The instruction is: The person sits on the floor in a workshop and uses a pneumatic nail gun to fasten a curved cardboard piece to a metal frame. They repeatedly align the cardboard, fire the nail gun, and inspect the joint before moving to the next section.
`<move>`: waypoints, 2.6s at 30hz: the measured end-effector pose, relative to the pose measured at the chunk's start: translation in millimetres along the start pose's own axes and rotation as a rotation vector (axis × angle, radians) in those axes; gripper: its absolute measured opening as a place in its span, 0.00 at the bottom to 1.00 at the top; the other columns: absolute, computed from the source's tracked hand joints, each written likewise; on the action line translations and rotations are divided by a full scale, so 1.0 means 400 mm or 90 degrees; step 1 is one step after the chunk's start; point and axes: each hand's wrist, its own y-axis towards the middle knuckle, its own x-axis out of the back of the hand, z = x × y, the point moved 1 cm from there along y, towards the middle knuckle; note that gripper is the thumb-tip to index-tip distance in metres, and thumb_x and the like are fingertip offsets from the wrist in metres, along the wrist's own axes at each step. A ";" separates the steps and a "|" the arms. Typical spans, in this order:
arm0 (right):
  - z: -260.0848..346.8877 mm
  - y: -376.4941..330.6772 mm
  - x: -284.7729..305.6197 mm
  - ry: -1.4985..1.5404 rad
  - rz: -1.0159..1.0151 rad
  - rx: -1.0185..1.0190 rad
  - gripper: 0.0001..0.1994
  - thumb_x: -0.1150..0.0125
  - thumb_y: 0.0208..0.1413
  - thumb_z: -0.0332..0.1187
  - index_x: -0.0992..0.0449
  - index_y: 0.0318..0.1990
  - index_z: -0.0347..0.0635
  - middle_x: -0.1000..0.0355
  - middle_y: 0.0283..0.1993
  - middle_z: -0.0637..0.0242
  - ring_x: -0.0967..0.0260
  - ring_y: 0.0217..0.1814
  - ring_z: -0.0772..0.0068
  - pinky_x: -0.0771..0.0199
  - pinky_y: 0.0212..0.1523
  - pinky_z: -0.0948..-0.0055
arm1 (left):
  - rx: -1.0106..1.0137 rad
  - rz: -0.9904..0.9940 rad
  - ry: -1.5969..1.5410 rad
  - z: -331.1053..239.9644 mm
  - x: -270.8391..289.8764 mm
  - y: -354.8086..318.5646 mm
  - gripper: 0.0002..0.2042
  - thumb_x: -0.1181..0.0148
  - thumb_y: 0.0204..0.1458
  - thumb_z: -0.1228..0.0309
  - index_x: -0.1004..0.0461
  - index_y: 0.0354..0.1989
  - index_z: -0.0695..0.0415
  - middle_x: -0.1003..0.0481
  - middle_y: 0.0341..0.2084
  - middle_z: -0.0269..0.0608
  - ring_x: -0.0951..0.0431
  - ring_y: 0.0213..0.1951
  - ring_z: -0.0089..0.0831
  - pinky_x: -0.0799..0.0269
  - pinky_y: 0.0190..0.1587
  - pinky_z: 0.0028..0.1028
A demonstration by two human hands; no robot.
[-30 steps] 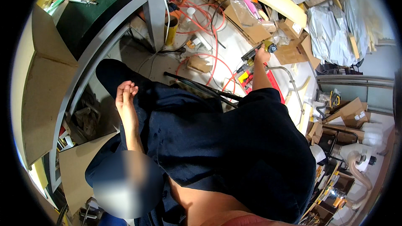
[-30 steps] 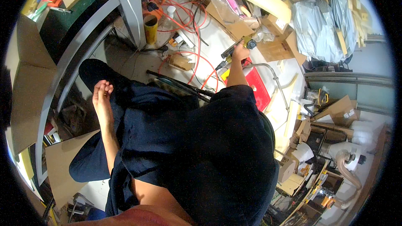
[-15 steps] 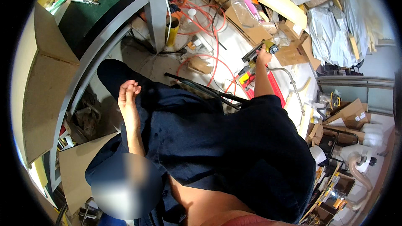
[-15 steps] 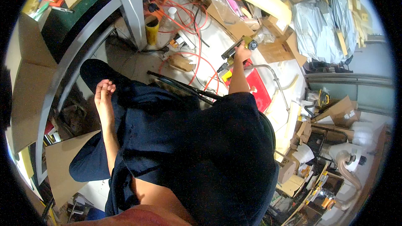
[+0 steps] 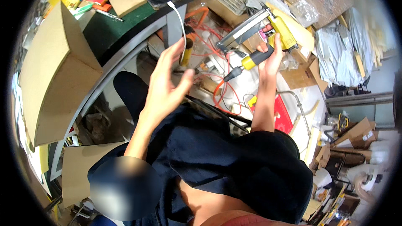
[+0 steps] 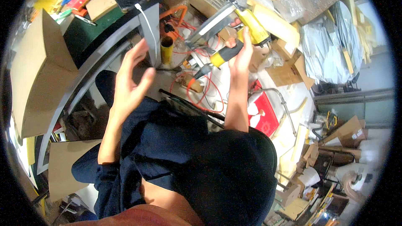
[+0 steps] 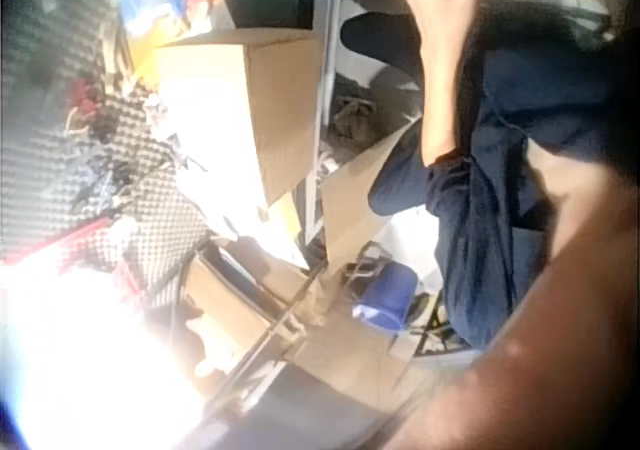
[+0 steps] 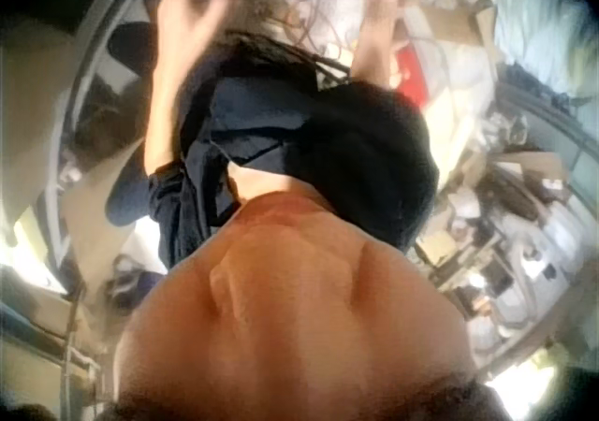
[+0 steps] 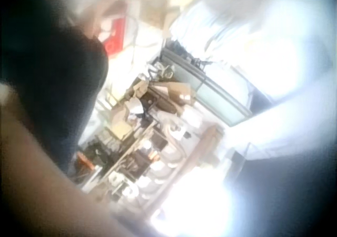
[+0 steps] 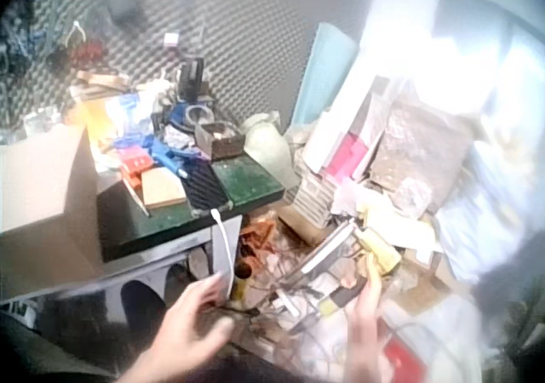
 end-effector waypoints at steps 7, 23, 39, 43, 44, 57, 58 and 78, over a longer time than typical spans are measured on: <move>-0.048 -0.103 -0.285 0.329 0.188 -0.197 0.19 0.52 0.65 0.45 0.35 0.56 0.44 0.30 0.49 0.70 0.52 0.17 0.89 0.49 0.21 0.89 | -0.155 -0.019 0.231 -0.145 0.057 0.046 0.41 0.36 0.40 0.77 0.45 0.68 0.58 0.38 0.63 0.52 0.35 0.62 0.48 0.36 0.62 0.36; -0.067 -0.166 -0.408 0.592 0.319 -0.434 0.33 0.49 0.60 0.59 0.29 0.44 0.28 0.35 0.16 0.75 0.43 0.13 0.88 0.30 0.25 0.88 | -0.127 -0.072 0.479 -0.332 0.168 -0.204 0.24 0.40 0.43 0.85 0.30 0.54 0.69 0.27 0.50 0.59 0.22 0.50 0.43 0.24 0.48 0.27; -0.075 -0.139 -0.464 0.966 0.289 -0.600 0.16 0.41 0.59 0.45 0.32 0.48 0.47 0.33 0.19 0.78 0.34 0.20 0.90 0.34 0.27 0.88 | -0.457 -0.208 0.127 -0.366 0.127 -0.099 0.23 0.39 0.44 0.89 0.33 0.52 0.71 0.30 0.50 0.68 0.26 0.51 0.59 0.27 0.55 0.40; -0.060 -0.151 -0.468 0.972 0.230 -0.584 0.15 0.41 0.59 0.43 0.31 0.48 0.48 0.31 0.21 0.77 0.32 0.21 0.89 0.32 0.25 0.87 | -0.459 -0.200 0.117 -0.364 0.126 -0.091 0.25 0.38 0.45 0.88 0.34 0.55 0.69 0.30 0.51 0.65 0.26 0.53 0.56 0.28 0.56 0.41; -0.063 -0.152 -0.477 0.976 0.216 -0.592 0.15 0.40 0.59 0.42 0.31 0.48 0.49 0.31 0.21 0.77 0.33 0.21 0.90 0.33 0.25 0.87 | -0.451 -0.215 0.134 -0.368 0.124 -0.091 0.25 0.38 0.45 0.88 0.34 0.55 0.69 0.30 0.52 0.65 0.26 0.53 0.56 0.28 0.56 0.40; -0.120 -0.044 -0.320 0.751 0.436 -0.449 0.37 0.48 0.60 0.56 0.42 0.63 0.30 0.28 0.27 0.71 0.34 0.22 0.89 0.32 0.51 0.64 | -0.292 -0.105 0.184 -0.299 0.172 -0.118 0.31 0.29 0.43 0.75 0.34 0.58 0.64 0.32 0.57 0.57 0.32 0.60 0.52 0.36 0.61 0.44; -0.134 -0.008 -0.255 0.696 0.409 -0.361 0.37 0.49 0.60 0.57 0.41 0.63 0.30 0.26 0.32 0.64 0.35 0.22 0.88 0.27 0.43 0.71 | -0.263 -0.089 0.203 -0.293 0.197 -0.128 0.33 0.29 0.44 0.70 0.36 0.59 0.64 0.33 0.57 0.57 0.33 0.60 0.51 0.39 0.63 0.43; -0.307 0.048 -0.166 0.587 0.240 -0.314 0.43 0.52 0.60 0.62 0.46 0.65 0.27 0.38 0.11 0.78 0.44 0.10 0.93 0.37 0.17 0.90 | 0.128 0.189 0.938 0.093 1.016 0.585 0.11 0.47 0.55 0.73 0.21 0.43 0.60 0.21 0.38 0.49 0.22 0.41 0.44 0.28 0.47 0.36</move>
